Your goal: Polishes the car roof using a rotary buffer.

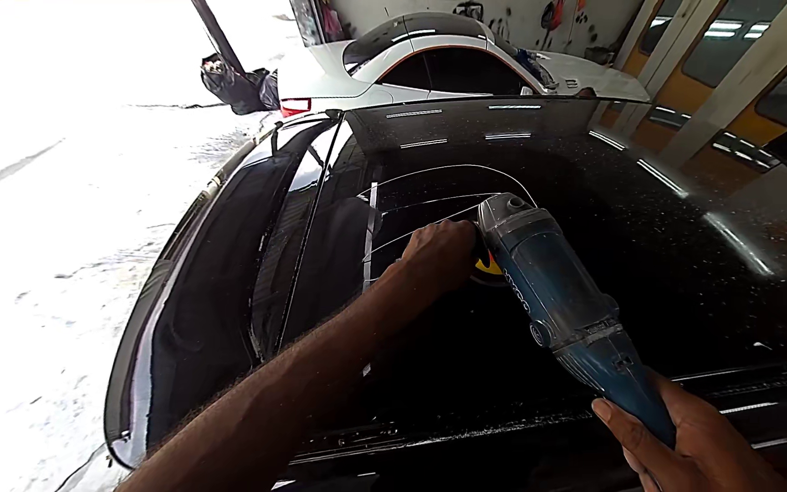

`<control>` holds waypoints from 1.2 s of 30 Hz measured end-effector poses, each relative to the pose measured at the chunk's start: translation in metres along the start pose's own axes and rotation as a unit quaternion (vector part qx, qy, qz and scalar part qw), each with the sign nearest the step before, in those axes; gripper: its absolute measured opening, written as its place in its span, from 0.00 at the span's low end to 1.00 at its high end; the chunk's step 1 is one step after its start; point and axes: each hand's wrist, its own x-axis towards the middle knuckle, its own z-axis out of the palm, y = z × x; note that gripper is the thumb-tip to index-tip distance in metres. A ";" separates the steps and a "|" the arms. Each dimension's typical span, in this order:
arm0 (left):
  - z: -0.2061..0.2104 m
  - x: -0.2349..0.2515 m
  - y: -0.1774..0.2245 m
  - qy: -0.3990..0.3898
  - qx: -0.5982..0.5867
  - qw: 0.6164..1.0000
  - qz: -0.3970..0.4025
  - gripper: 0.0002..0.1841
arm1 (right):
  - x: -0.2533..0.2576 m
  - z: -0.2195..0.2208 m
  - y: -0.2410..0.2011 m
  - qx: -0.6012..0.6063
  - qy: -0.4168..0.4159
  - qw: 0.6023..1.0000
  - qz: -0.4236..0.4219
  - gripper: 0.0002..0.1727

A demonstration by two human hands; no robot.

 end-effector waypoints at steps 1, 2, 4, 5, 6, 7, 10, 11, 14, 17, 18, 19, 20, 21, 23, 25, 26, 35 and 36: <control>0.000 -0.001 -0.002 -0.001 0.001 1.000 -0.005 0.13 | 0.000 0.001 -0.002 -0.002 -0.002 1.000 0.001 0.25; 0.001 -0.003 -0.005 -0.001 0.002 1.000 -0.010 0.13 | 0.001 0.003 -0.003 -0.003 -0.006 1.000 0.002 0.25; 0.002 -0.005 -0.011 0.003 0.000 1.000 -0.017 0.13 | 0.001 0.006 -0.006 -0.002 -0.010 1.000 0.002 0.25; 0.002 -0.007 -0.013 0.003 -0.002 1.000 -0.019 0.13 | 0.002 0.007 -0.007 -0.001 -0.012 1.000 0.002 0.25; 0.002 -0.008 -0.016 0.003 -0.003 1.000 -0.022 0.13 | 0.002 0.008 -0.009 -0.002 -0.015 1.000 0.001 0.24; 0.002 -0.010 -0.019 0.004 -0.004 1.000 -0.024 0.13 | 0.003 0.010 -0.010 -0.002 -0.017 1.000 -0.002 0.24; 0.004 -0.015 -0.028 0.008 -0.002 0.999 -0.032 0.13 | 0.005 0.015 -0.014 -0.009 -0.021 1.000 -0.013 0.25; 0.004 -0.016 -0.032 0.009 -0.001 0.999 -0.036 0.13 | 0.006 0.017 -0.015 -0.009 -0.023 1.000 -0.013 0.25; 0.004 -0.021 -0.041 0.010 -0.008 0.999 -0.047 0.12 | 0.009 0.023 -0.019 -0.009 -0.030 0.999 -0.012 0.25; 0.005 -0.027 -0.052 0.016 -0.016 0.998 -0.053 0.12 | 0.010 0.030 -0.024 -0.012 -0.037 0.999 -0.016 0.24; 0.005 -0.029 -0.056 0.018 -0.016 0.998 -0.055 0.13 | 0.011 0.032 -0.026 -0.013 -0.038 0.999 -0.019 0.24; 0.005 -0.031 -0.059 0.018 -0.016 0.998 -0.058 0.13 | 0.011 0.034 -0.028 -0.014 -0.040 0.999 -0.019 0.24; 0.005 -0.033 -0.061 0.017 -0.017 0.998 -0.062 0.13 | 0.012 0.036 -0.030 -0.014 -0.042 0.999 -0.019 0.24; 0.005 -0.035 -0.064 0.014 -0.017 0.998 -0.067 0.13 | 0.012 0.038 -0.031 -0.016 -0.044 0.999 -0.020 0.24; 0.004 -0.040 -0.069 0.011 -0.015 0.997 -0.075 0.13 | 0.013 0.042 -0.035 -0.016 -0.048 0.999 -0.022 0.24; 0.005 -0.044 -0.075 0.014 -0.013 0.997 -0.080 0.12 | 0.013 0.046 -0.038 -0.016 -0.052 0.998 -0.019 0.24; 0.005 -0.046 -0.078 0.015 -0.012 0.996 -0.082 0.13 | 0.014 0.048 -0.040 -0.018 -0.053 0.998 -0.020 0.24; 0.007 -0.068 -0.106 0.027 -0.023 0.993 -0.108 0.15 | 0.018 0.066 -0.053 -0.034 -0.074 0.996 -0.044 0.24; 0.007 -0.071 -0.109 0.026 -0.026 0.993 -0.112 0.15 | 0.018 0.069 -0.054 -0.037 -0.077 0.995 -0.047 0.24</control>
